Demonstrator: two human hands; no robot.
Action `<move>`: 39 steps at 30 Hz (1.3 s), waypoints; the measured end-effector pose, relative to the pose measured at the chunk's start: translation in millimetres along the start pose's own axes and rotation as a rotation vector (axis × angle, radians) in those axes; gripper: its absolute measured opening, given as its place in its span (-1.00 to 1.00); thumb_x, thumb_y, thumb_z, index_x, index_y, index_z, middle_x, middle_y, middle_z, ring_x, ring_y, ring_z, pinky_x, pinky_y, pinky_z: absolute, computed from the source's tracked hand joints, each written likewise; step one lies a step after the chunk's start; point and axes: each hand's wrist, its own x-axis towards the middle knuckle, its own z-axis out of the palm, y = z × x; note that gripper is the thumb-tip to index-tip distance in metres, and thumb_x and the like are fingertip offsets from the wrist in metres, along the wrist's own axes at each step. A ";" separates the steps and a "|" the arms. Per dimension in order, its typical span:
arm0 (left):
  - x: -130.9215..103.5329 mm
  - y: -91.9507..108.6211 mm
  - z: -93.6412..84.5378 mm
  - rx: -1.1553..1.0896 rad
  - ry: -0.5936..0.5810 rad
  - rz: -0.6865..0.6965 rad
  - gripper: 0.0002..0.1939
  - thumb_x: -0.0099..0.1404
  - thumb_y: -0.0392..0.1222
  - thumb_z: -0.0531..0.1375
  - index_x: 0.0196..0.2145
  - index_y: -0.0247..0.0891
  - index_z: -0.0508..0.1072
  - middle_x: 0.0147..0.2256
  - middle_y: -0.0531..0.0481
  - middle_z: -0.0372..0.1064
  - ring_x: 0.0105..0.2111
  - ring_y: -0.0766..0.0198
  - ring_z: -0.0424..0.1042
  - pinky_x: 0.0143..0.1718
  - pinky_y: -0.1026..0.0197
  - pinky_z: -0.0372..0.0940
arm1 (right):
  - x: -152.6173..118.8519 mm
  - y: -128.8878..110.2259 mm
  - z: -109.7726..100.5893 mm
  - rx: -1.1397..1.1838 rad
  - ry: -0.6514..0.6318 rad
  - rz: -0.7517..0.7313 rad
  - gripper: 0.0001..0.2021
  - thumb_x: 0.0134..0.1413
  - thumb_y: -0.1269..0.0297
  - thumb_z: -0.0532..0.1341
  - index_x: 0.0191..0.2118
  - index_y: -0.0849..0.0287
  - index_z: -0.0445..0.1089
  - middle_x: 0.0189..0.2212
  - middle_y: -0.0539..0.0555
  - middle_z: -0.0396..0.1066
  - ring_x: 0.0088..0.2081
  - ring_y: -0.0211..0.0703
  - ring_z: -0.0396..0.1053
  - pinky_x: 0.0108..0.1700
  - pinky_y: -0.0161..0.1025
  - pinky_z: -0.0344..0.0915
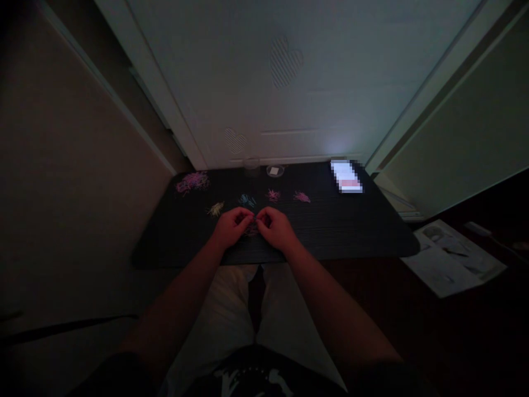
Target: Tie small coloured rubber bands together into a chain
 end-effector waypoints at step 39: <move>2.2 -4.5 -0.3 -0.046 0.105 -0.009 -0.84 0.26 -0.14 0.07 -0.36 -0.29 0.36 -0.42 0.02 0.40 -0.42 0.35 0.38 -0.38 0.31 0.26 | -0.9 -0.8 -2.1 -0.056 0.010 -0.028 -0.89 -0.07 0.35 0.13 -0.52 0.15 0.16 -0.60 -0.07 0.18 -0.54 -0.31 0.14 -0.48 -0.34 0.07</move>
